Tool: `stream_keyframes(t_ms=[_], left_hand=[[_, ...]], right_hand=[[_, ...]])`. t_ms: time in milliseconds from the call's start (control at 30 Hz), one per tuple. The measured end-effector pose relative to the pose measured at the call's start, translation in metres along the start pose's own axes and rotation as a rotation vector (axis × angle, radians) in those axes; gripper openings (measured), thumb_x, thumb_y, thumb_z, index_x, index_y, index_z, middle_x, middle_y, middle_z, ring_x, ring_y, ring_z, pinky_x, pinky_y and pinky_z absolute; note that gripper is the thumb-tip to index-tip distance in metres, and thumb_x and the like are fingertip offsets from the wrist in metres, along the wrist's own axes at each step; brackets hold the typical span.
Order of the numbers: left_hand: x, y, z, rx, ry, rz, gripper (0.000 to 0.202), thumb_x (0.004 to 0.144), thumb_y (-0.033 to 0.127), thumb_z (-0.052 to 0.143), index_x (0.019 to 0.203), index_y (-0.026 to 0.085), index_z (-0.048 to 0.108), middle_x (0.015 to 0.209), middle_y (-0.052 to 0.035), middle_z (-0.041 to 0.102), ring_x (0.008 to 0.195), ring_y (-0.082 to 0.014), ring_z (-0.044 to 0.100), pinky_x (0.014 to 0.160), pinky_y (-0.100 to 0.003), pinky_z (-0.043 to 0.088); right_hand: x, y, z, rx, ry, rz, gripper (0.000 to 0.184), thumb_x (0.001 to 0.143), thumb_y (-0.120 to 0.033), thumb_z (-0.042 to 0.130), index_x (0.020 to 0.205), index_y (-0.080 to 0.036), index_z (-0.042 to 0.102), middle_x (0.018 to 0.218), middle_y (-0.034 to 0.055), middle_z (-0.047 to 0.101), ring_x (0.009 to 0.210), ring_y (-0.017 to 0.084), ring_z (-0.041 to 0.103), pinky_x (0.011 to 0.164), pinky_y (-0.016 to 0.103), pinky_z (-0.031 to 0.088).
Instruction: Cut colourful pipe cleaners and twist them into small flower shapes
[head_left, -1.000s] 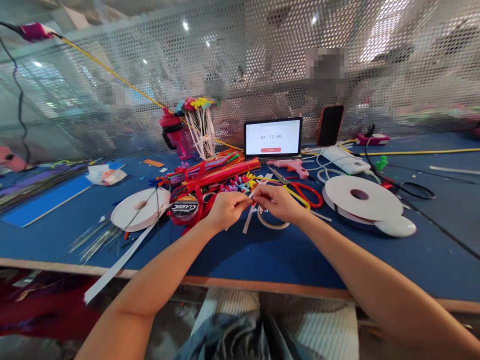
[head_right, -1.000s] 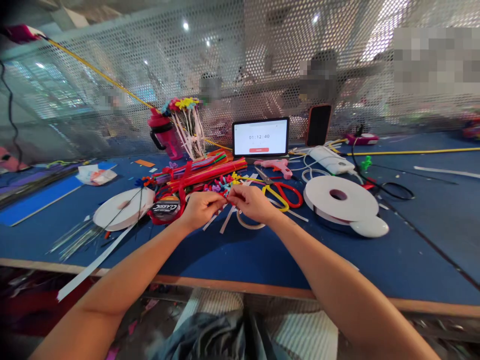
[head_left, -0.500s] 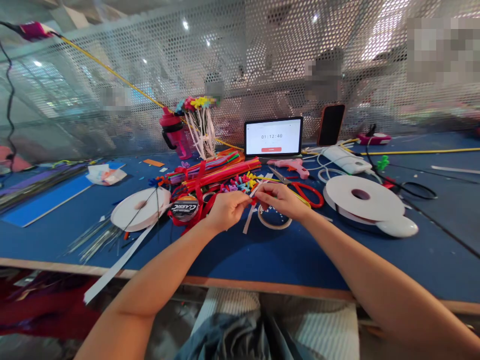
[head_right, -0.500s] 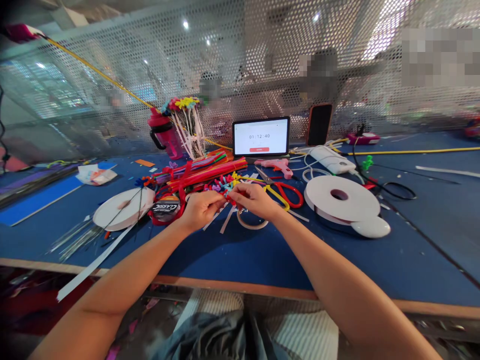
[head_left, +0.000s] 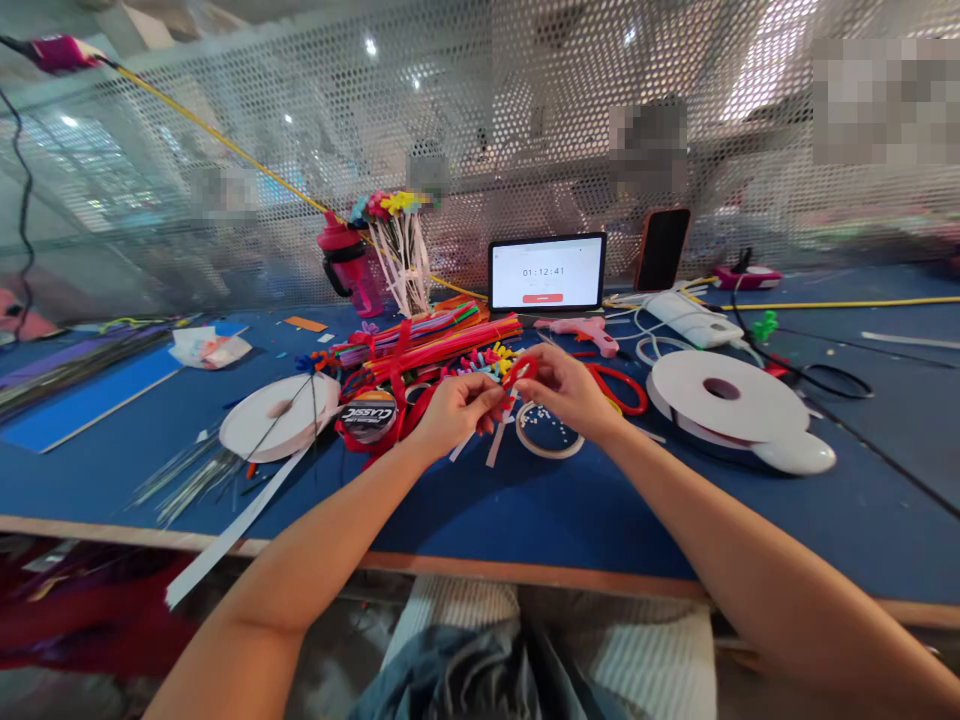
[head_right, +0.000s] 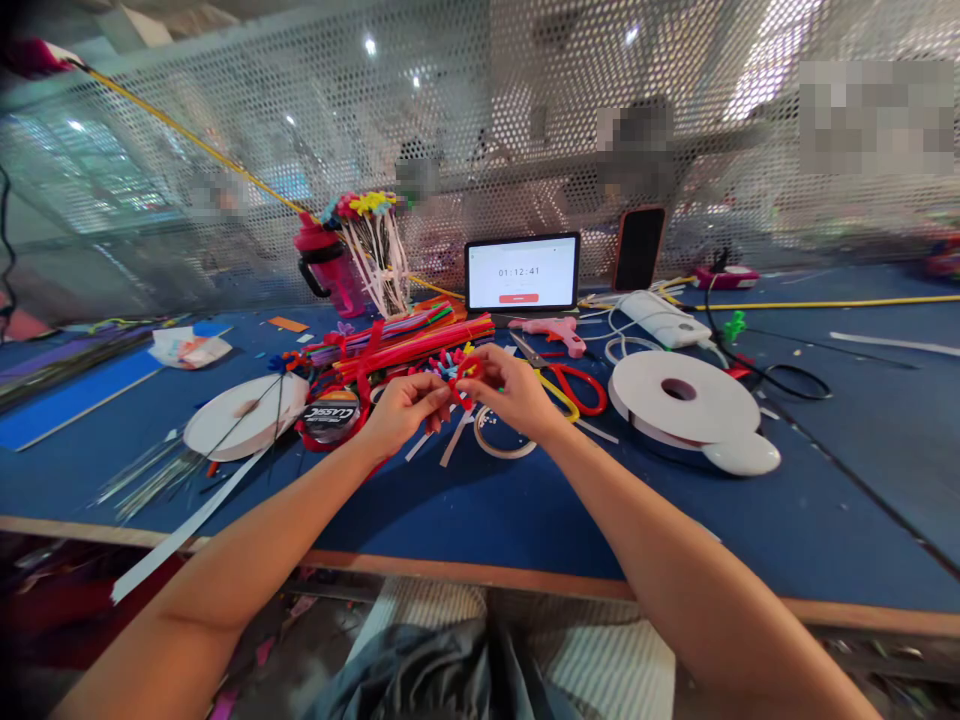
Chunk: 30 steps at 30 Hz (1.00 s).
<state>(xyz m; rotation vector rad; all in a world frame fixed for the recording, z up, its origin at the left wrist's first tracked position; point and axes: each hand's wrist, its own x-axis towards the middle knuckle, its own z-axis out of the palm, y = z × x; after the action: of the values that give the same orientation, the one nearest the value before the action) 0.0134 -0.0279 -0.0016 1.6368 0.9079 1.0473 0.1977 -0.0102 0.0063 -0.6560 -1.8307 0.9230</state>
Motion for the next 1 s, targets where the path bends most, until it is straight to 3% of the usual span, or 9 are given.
stream_keyframes(t_ms=[100, 200, 300, 467, 633, 767, 1000], left_hand=[[-0.001, 0.0, 0.004, 0.019, 0.043, 0.009, 0.031, 0.079, 0.044, 0.057, 0.076, 0.013, 0.057, 0.059, 0.0, 0.059, 0.043, -0.0062, 0.051, 0.043, -0.017, 0.041], [-0.002, -0.001, 0.007, 0.008, -0.019, -0.013, 0.03, 0.08, 0.043, 0.057, 0.078, 0.012, 0.058, 0.064, -0.0012, 0.06, 0.048, -0.0076, 0.054, 0.047, -0.019, 0.044], [-0.002, -0.003, 0.009, -0.006, -0.071, 0.007, 0.028, 0.08, 0.04, 0.057, 0.082, 0.012, 0.059, 0.068, -0.0018, 0.059, 0.054, -0.0098, 0.058, 0.052, -0.021, 0.047], [-0.004, -0.005, 0.009, 0.002, -0.025, 0.032, 0.027, 0.082, 0.039, 0.055, 0.085, 0.012, 0.059, 0.067, -0.0018, 0.058, 0.053, -0.0108, 0.058, 0.051, -0.023, 0.047], [-0.007, -0.002, 0.011, 0.052, -0.026, 0.07, 0.028, 0.082, 0.041, 0.054, 0.087, 0.014, 0.059, 0.072, -0.0031, 0.06, 0.056, -0.0113, 0.058, 0.054, -0.023, 0.048], [-0.009, 0.002, 0.012, 0.121, -0.027, 0.101, 0.028, 0.083, 0.042, 0.052, 0.081, 0.014, 0.059, 0.066, -0.0017, 0.057, 0.054, -0.0111, 0.057, 0.053, -0.022, 0.047], [-0.009, 0.0, 0.012, 0.132, 0.049, 0.145, 0.027, 0.084, 0.04, 0.05, 0.082, 0.014, 0.059, 0.067, -0.0019, 0.057, 0.054, -0.0103, 0.055, 0.053, -0.022, 0.045]], right_hand=[[0.0, 0.002, 0.001, 0.316, 0.054, 0.16, 0.022, 0.087, -0.041, 0.049, 0.084, -0.019, 0.048, 0.056, -0.0041, 0.051, 0.05, 0.008, 0.045, 0.05, 0.021, 0.033], [0.0, 0.003, 0.004, 0.473, -0.019, 0.252, 0.024, 0.087, -0.039, 0.05, 0.075, -0.018, 0.047, 0.056, -0.0027, 0.053, 0.051, 0.008, 0.046, 0.05, 0.02, 0.032], [-0.001, 0.003, 0.006, 0.524, -0.081, 0.318, 0.025, 0.087, -0.037, 0.049, 0.072, -0.018, 0.048, 0.055, -0.001, 0.054, 0.051, 0.009, 0.047, 0.05, 0.021, 0.033], [0.0, 0.001, 0.005, 0.67, -0.116, 0.366, 0.034, 0.09, -0.045, 0.039, 0.075, -0.017, 0.051, 0.056, 0.0003, 0.054, 0.055, 0.011, 0.048, 0.052, 0.022, 0.033], [-0.001, -0.002, 0.006, 0.676, -0.14, 0.36, 0.027, 0.087, -0.038, 0.048, 0.069, -0.017, 0.048, 0.057, -0.0012, 0.052, 0.053, 0.01, 0.046, 0.053, 0.023, 0.032], [-0.003, -0.002, 0.008, 0.644, -0.161, 0.413, 0.027, 0.085, -0.037, 0.052, 0.067, -0.017, 0.049, 0.057, -0.0016, 0.051, 0.051, 0.009, 0.044, 0.053, 0.023, 0.033], [-0.001, -0.003, 0.008, 0.769, -0.194, 0.439, 0.023, 0.088, -0.034, 0.044, 0.072, -0.017, 0.048, 0.061, -0.0005, 0.049, 0.06, 0.011, 0.047, 0.063, 0.025, 0.039]])
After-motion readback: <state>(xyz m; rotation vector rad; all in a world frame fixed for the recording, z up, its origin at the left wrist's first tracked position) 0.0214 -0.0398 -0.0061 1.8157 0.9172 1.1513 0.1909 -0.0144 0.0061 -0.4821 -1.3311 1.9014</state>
